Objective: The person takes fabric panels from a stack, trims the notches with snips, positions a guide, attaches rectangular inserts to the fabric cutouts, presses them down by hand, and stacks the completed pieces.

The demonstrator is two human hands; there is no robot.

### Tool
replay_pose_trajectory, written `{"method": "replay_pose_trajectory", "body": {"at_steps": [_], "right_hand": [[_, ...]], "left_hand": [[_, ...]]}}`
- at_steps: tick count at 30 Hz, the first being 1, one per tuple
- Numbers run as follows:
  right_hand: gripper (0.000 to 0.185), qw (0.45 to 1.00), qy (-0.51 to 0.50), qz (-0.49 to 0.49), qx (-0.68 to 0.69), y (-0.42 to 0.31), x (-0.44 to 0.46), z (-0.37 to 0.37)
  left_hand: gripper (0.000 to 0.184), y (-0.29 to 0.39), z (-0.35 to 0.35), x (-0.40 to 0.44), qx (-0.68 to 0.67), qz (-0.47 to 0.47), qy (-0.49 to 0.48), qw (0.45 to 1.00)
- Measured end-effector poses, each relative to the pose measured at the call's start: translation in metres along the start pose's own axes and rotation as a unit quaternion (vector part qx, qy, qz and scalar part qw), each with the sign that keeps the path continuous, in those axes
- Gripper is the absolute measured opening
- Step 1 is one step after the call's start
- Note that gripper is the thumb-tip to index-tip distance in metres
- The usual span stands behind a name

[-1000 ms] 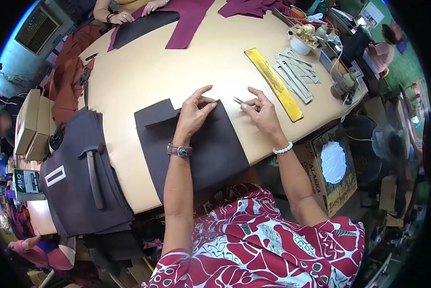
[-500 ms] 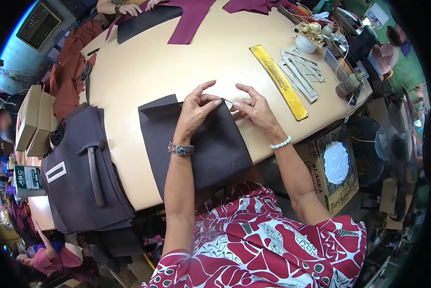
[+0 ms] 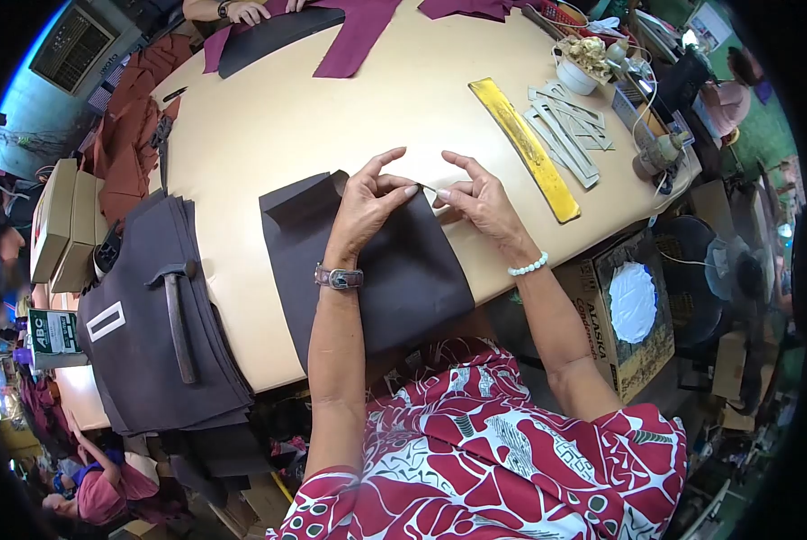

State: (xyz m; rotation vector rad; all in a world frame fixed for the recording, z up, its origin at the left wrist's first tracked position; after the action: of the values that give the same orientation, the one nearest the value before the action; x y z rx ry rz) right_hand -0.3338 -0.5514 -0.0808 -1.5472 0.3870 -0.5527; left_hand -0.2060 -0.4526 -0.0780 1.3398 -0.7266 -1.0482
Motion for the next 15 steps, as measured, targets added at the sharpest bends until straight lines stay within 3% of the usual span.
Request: {"method": "replay_pose_trajectory", "body": {"at_steps": [5, 7, 8, 12, 13, 15], "right_hand": [[0.061, 1.000, -0.004, -0.010, 0.015, 0.009, 0.003, -0.005], [0.060, 0.994, 0.066, -0.038, 0.072, 0.005, 0.002, -0.015], [0.059, 0.988, 0.100, -0.053, 0.100, 0.003, 0.001, -0.022], [0.056, 0.954, 0.235, -0.167, -0.081, 0.003, -0.005, -0.064], [0.051, 0.932, 0.247, -0.118, -0.238, -0.009, -0.010, -0.074], [0.047, 0.871, 0.276, -0.148, -0.379, -0.015, -0.012, -0.093]], "left_hand": [[0.056, -0.003, -0.002, 0.002, 0.017, 0.002, 0.007, 1.000], [0.058, -0.003, -0.002, 0.002, 0.026, -0.005, 0.006, 1.000], [0.059, 0.006, -0.005, 0.000, 0.090, 0.037, 0.041, 0.994], [0.061, 0.047, -0.022, -0.032, 0.274, 0.170, 0.207, 0.924], [0.060, 0.065, -0.025, -0.050, 0.356, 0.160, 0.250, 0.886], [0.059, 0.080, -0.037, -0.089, 0.454, 0.153, 0.319, 0.818]]}}
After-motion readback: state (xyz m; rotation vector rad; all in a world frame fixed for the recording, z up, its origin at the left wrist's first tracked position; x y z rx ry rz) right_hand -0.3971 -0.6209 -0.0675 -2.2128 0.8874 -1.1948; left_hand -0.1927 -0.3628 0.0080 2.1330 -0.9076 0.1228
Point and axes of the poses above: each hand's wrist, its own x-axis towards the middle knuckle, its own z-axis out of the palm, y = z × x, the point moved 7 cm from there along x, towards the middle knuckle, and after that the axes turned 10 degrees about -z, right-handed, at the moved point
